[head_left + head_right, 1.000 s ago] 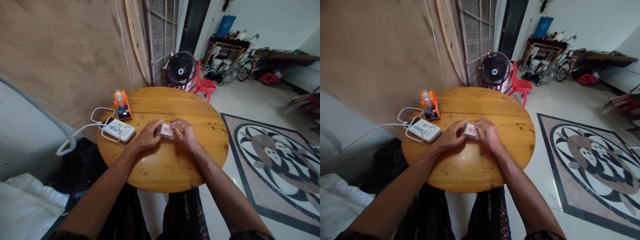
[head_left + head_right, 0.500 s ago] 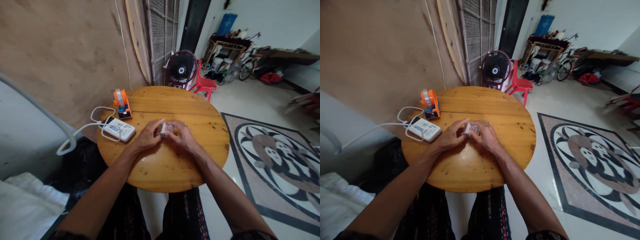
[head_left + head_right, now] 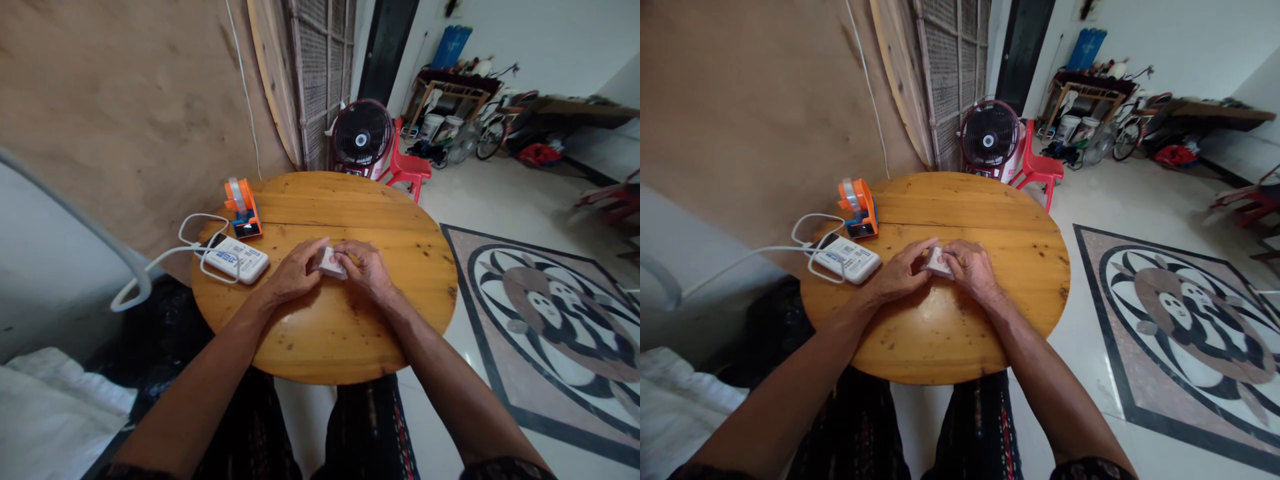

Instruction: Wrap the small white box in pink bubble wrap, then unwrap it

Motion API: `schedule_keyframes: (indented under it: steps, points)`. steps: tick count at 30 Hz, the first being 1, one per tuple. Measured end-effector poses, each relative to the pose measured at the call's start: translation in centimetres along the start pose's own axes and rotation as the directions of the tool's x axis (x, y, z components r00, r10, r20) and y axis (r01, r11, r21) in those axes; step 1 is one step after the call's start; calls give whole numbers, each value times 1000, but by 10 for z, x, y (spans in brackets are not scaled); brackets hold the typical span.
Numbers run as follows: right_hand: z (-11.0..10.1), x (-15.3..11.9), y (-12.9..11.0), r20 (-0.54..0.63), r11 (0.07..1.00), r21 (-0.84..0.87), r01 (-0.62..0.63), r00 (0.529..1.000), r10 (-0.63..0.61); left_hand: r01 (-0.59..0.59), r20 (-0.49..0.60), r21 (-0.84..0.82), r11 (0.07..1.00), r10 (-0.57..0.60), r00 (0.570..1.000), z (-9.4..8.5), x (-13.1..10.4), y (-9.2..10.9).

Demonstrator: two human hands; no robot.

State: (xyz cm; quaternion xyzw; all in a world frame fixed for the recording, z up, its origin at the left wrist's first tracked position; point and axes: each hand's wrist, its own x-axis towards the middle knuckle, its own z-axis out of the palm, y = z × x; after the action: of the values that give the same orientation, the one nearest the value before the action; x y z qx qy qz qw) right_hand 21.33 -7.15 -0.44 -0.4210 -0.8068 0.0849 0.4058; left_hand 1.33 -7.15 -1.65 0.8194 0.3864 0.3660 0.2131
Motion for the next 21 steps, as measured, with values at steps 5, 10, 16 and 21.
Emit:
schedule_keyframes:
  steps: [5,10,16,21]
  points:
    - [0,-1,2,-8,998,65,-28,1000,29,3,8,-4,1000,-3,1000,0,0,-1]
    - [-1,-1,0,-34,981,130,-141,989,147,8,17,-20,1000,-8,1000,0,-1,-3]
    - [-6,1,-2,-106,964,208,-166,976,191,30,30,-41,999,-28,999,-1,0,-2]
    - [-4,1,1,-4,983,160,-86,996,87,28,29,-55,998,-26,999,-1,0,-1]
